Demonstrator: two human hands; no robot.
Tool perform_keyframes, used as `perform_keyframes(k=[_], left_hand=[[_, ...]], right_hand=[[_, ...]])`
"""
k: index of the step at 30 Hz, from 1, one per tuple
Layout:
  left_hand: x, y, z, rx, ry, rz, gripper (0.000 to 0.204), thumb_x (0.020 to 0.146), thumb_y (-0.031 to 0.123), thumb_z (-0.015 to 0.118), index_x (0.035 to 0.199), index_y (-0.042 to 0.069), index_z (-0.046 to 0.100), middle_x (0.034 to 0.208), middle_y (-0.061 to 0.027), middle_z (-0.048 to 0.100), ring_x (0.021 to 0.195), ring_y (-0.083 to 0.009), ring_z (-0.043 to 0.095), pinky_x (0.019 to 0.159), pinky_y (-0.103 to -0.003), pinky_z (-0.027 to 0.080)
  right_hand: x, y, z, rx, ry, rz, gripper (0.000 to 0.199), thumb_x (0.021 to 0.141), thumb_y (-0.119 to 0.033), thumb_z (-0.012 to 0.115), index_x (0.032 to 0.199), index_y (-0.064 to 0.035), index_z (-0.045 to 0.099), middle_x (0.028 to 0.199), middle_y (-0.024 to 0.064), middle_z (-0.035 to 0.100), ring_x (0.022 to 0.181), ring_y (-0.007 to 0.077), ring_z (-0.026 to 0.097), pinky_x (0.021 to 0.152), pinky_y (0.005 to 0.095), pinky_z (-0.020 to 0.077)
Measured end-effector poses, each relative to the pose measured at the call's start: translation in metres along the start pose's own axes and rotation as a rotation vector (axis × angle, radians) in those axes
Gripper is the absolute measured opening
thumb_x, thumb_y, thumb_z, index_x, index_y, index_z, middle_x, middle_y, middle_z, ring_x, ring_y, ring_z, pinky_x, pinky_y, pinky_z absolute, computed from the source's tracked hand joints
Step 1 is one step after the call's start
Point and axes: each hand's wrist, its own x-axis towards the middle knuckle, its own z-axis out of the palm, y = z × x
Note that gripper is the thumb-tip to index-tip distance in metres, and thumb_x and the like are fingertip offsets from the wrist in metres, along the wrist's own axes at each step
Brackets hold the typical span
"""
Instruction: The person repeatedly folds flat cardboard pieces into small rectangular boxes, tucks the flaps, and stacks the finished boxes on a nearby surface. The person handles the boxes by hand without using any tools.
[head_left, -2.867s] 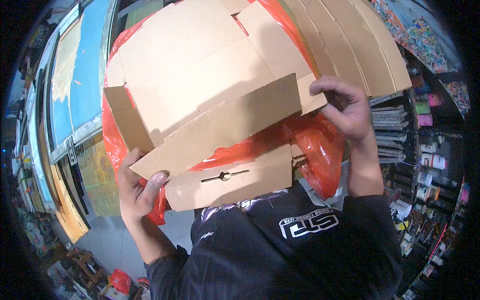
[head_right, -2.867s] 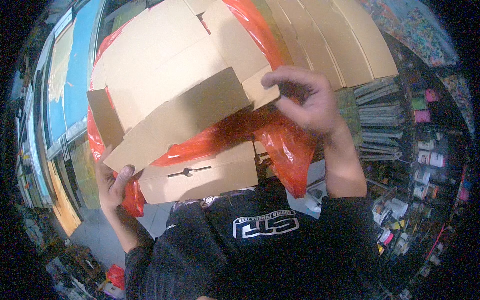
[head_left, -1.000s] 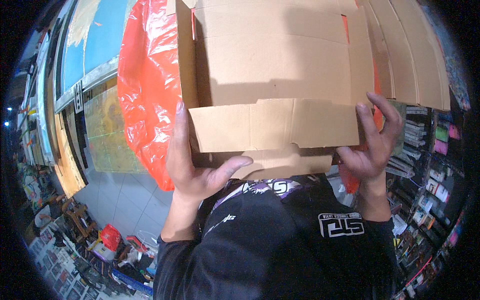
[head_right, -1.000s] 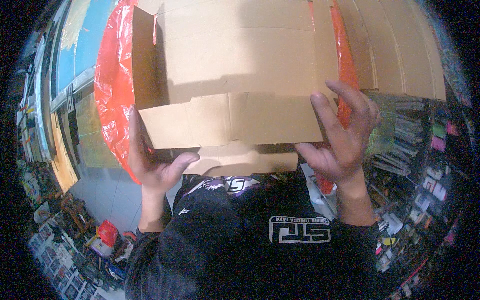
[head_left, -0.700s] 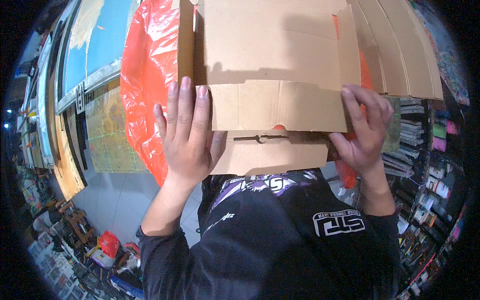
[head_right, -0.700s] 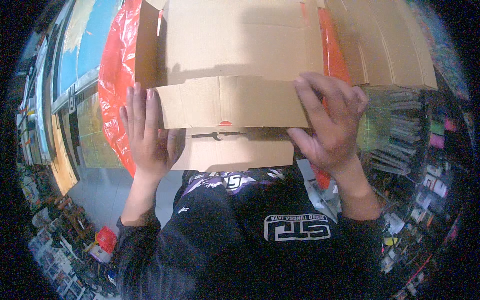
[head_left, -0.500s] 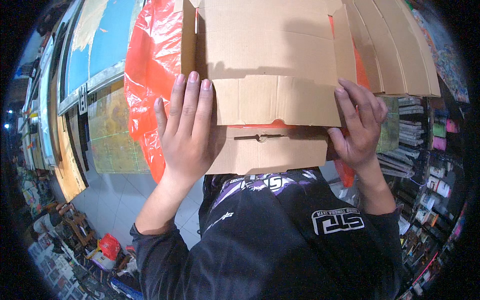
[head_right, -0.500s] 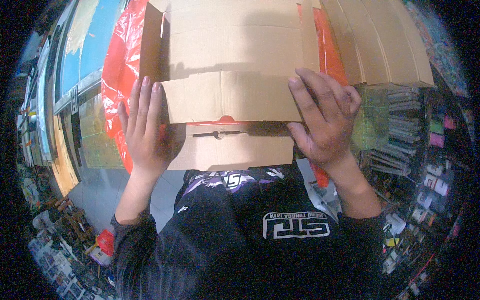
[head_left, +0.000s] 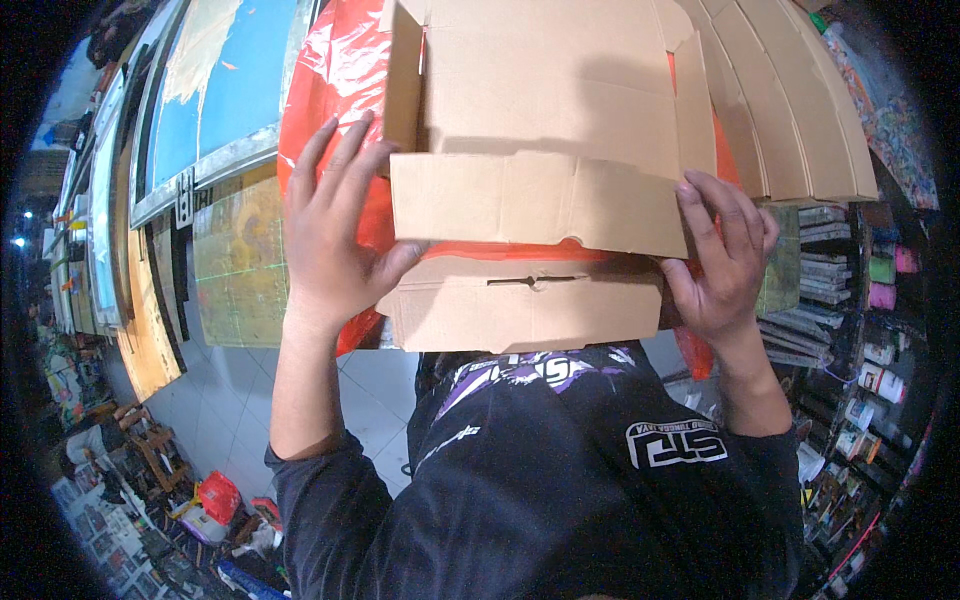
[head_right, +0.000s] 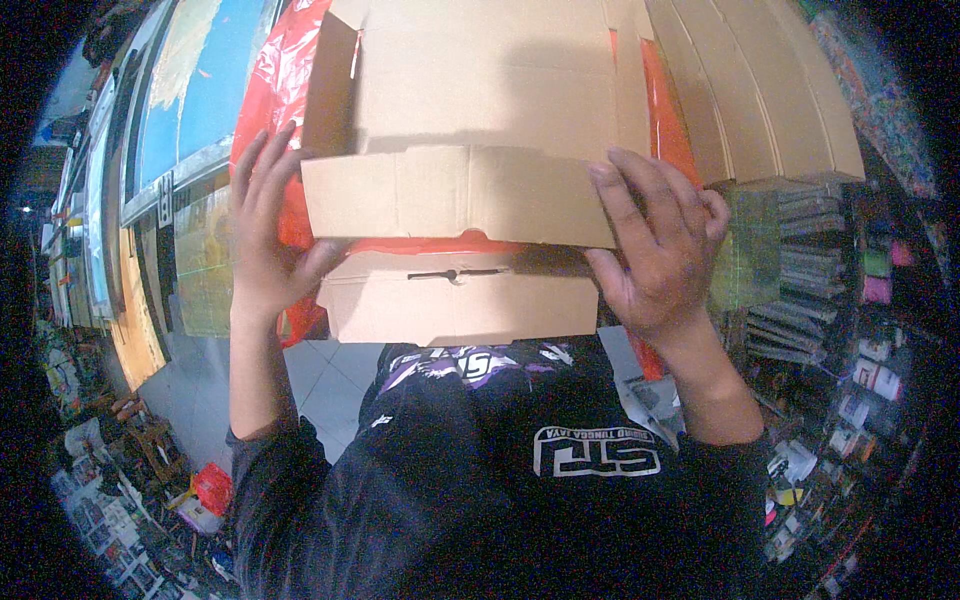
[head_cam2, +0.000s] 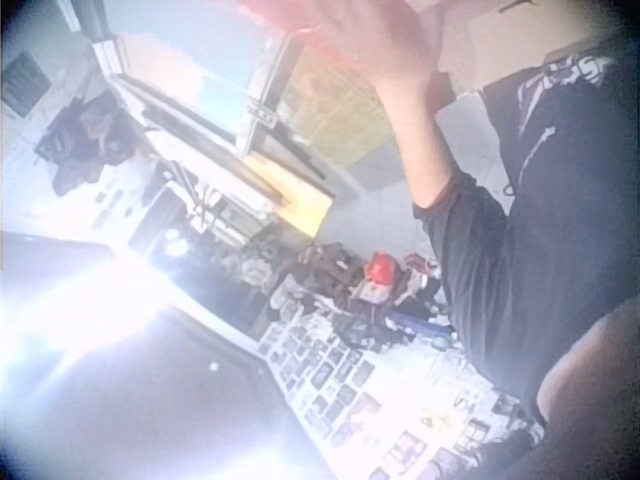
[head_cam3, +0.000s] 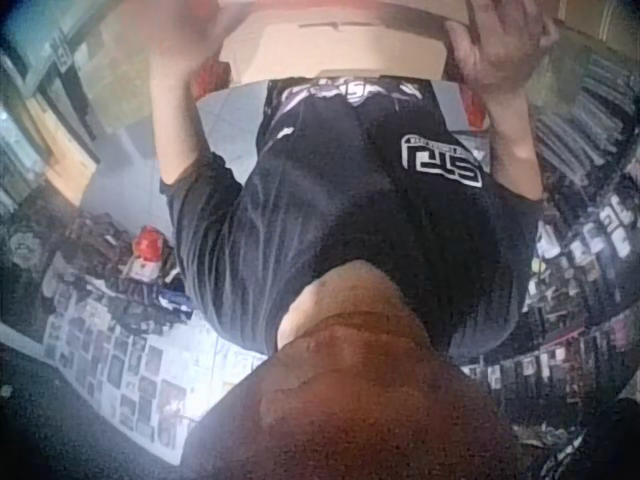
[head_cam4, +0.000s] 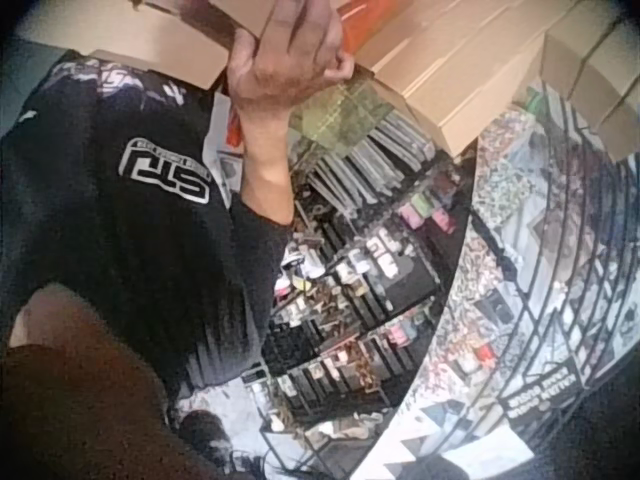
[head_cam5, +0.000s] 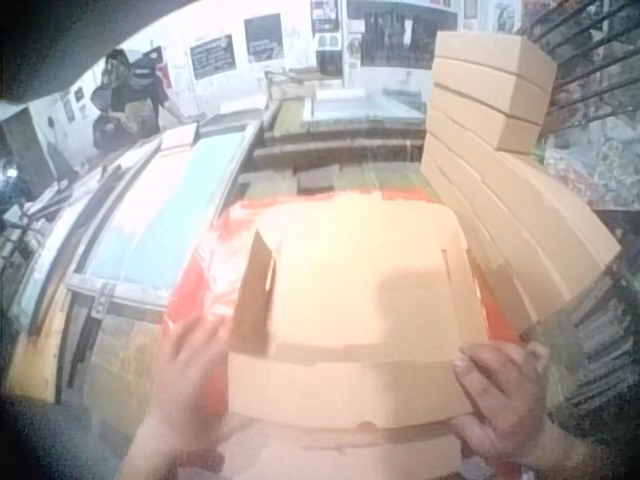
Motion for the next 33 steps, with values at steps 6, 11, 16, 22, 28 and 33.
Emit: perform_keyframes(k=[6,11,16,22,28,33], left_hand=[[-0.016,-0.024,0.008,-0.343,0.01,-0.112,0.068,0.069,0.02,0.073,0.13,0.004,0.046,0.138,-0.0191,0.042,0.125,-0.0361,0.044,0.102,-0.045,0.038],[-0.013,0.003,0.009,-0.431,0.037,-0.055,0.072,0.071,0.014,0.068,0.136,0.0,0.04,0.141,-0.0246,0.036,0.129,-0.0382,0.038,0.106,-0.045,0.032],[-0.011,0.005,-0.009,-0.294,-0.038,0.097,0.06,0.067,0.022,0.073,0.122,0.002,0.056,0.139,-0.0194,0.042,0.133,-0.0392,0.032,0.107,-0.047,0.027],[-0.031,0.027,0.004,-0.721,-0.054,0.04,0.059,0.063,0.025,0.08,0.113,-0.001,0.06,0.136,-0.0199,0.047,0.132,-0.0406,0.034,0.107,-0.048,0.028],[-0.041,0.031,0.008,-0.631,-0.111,0.036,0.05,0.066,0.028,0.082,0.102,-0.002,0.063,0.124,-0.0183,0.057,0.124,-0.0378,0.046,0.106,-0.046,0.028],[-0.04,0.04,0.001,-0.199,-0.138,0.051,0.05,0.082,0.058,0.054,0.102,0.014,0.067,0.122,-0.0126,0.058,0.121,-0.0304,0.048,0.106,-0.056,0.02]], right_hand=[[0.0,0.001,-0.001,0.006,-0.022,0.004,0.07,0.063,-0.026,0.069,0.13,-0.0123,0.051,0.128,0.0068,0.051,0.115,0.0268,0.047,0.092,0.0443,0.0293],[0.0,0.004,0.0,0.032,-0.014,-0.019,0.067,0.066,-0.027,0.067,0.129,-0.0107,0.052,0.128,0.0082,0.051,0.116,0.0288,0.046,0.095,0.045,0.0293],[-0.006,0.012,0.01,0.1,0.057,-0.073,0.062,0.066,-0.02,0.063,0.125,-0.0082,0.054,0.125,0.0109,0.053,0.115,0.0316,0.046,0.096,0.0453,0.0319],[-0.015,0.016,0.01,0.206,0.1,-0.127,0.056,0.066,-0.015,0.059,0.121,-0.007,0.056,0.121,0.0113,0.057,0.113,0.0337,0.048,0.1,0.0456,0.0351],[-0.025,0.017,0.011,0.168,0.081,-0.106,0.051,0.07,-0.021,0.063,0.12,-0.0103,0.057,0.121,0.011,0.057,0.114,0.0336,0.048,0.099,0.0456,0.0361],[-0.016,0.011,0.003,0.077,0.002,-0.09,0.055,0.073,-0.037,0.068,0.121,-0.0142,0.056,0.121,0.011,0.057,0.111,0.0334,0.05,0.091,0.0459,0.0371]])
